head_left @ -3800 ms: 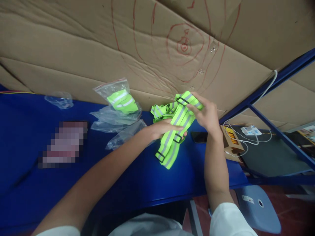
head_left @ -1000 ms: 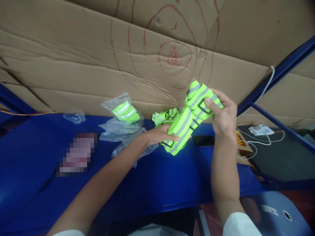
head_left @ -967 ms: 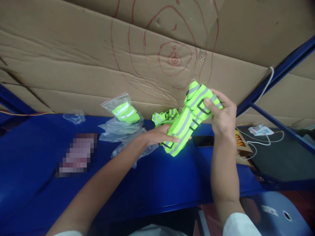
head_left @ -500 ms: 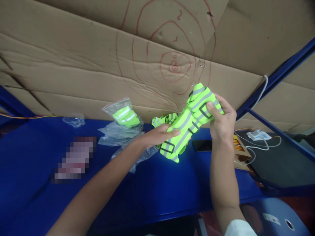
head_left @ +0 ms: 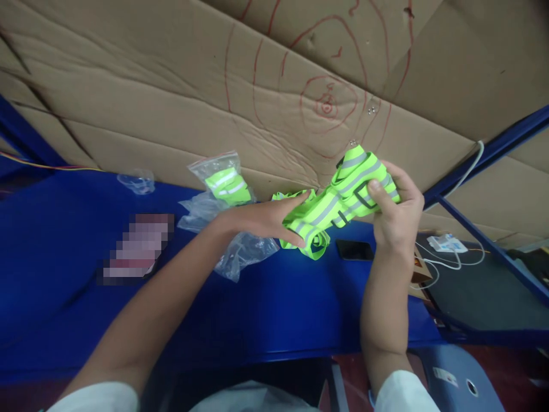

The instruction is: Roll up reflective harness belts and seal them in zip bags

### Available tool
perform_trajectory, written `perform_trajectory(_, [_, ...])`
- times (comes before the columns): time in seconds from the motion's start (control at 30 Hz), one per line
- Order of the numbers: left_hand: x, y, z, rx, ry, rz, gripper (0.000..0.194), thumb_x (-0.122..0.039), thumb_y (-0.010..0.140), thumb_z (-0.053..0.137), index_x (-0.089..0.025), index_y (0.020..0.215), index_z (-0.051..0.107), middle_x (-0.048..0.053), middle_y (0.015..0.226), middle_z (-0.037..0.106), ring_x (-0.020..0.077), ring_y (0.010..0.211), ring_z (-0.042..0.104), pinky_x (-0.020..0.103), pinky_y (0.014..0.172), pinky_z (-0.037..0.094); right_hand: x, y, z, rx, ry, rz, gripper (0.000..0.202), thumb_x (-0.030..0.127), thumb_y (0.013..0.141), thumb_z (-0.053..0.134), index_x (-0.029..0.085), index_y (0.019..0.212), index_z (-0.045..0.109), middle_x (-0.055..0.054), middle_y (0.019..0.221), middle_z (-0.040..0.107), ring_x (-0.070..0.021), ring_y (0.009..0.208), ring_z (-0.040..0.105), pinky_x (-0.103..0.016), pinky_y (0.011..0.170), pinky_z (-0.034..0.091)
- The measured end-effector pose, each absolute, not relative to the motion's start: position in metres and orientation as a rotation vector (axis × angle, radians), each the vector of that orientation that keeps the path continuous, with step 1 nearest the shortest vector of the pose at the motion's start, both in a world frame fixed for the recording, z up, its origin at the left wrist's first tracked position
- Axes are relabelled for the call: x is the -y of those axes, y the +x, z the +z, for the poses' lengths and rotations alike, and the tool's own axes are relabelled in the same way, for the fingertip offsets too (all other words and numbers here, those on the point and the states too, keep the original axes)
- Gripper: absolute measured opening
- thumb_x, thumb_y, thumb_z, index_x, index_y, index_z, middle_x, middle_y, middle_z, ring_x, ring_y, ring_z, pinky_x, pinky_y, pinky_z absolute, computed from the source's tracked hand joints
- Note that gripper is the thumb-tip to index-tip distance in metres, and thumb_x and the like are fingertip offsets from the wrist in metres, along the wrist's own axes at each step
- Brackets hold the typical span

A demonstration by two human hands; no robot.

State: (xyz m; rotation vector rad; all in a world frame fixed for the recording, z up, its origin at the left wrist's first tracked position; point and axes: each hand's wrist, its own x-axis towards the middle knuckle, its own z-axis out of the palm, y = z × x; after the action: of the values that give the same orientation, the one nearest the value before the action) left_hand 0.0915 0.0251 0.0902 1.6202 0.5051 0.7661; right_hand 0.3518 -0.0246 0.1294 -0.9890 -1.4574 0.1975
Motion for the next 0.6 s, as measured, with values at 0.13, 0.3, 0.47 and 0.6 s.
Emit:
perform_trajectory(0.13, [-0.028,0.093,0.093,-0.419,1.794,0.914,0.111,-0.026,0.068,0.093,-0.032,0.161,0.033,0.009,0.169,0.032,0.0283,0.157,0.03,0.038,0.124,0.032,0.025,0.343,0.126,1.554,-0.99,0.21,0.042,0.052,0.087,0.075,0.03,0.122,0.069,-0.005,0.109,0.074,-0.0266,0.095,0.072,-0.044,0.081,0.062])
perform_trajectory(0.3, [-0.023,0.103,0.097,-0.369,1.896,0.849,0.08,-0.036,0.075,0.089,-0.027,0.147,0.056,0.009,0.149,0.06,0.0321,0.136,0.057,0.039,0.112,0.047,0.039,0.33,0.128,1.645,-0.98,0.153,0.04,0.051,0.089,0.072,0.031,0.123,0.069,-0.004,0.107,0.073,-0.0256,0.092,0.072,-0.041,0.078,0.062])
perform_trajectory(0.47, [-0.018,0.106,0.097,-0.509,1.894,0.701,0.056,-0.046,0.078,0.084,-0.022,0.126,0.071,0.005,0.12,0.077,0.0289,0.109,0.072,0.033,0.087,0.058,0.039,0.327,0.129,1.593,-0.9,0.195,0.039,0.052,0.091,0.068,0.031,0.125,0.068,-0.005,0.113,0.073,-0.0264,0.098,0.072,-0.041,0.081,0.062])
perform_trajectory(0.6, [-0.021,0.099,0.095,-0.466,1.947,0.54,0.043,-0.043,0.08,0.082,-0.02,0.115,0.076,0.006,0.113,0.078,0.0262,0.104,0.074,0.029,0.085,0.058,0.036,0.321,0.125,1.621,-0.952,0.201,0.039,0.052,0.091,0.07,0.03,0.123,0.069,-0.004,0.106,0.074,-0.0258,0.092,0.073,-0.042,0.078,0.063])
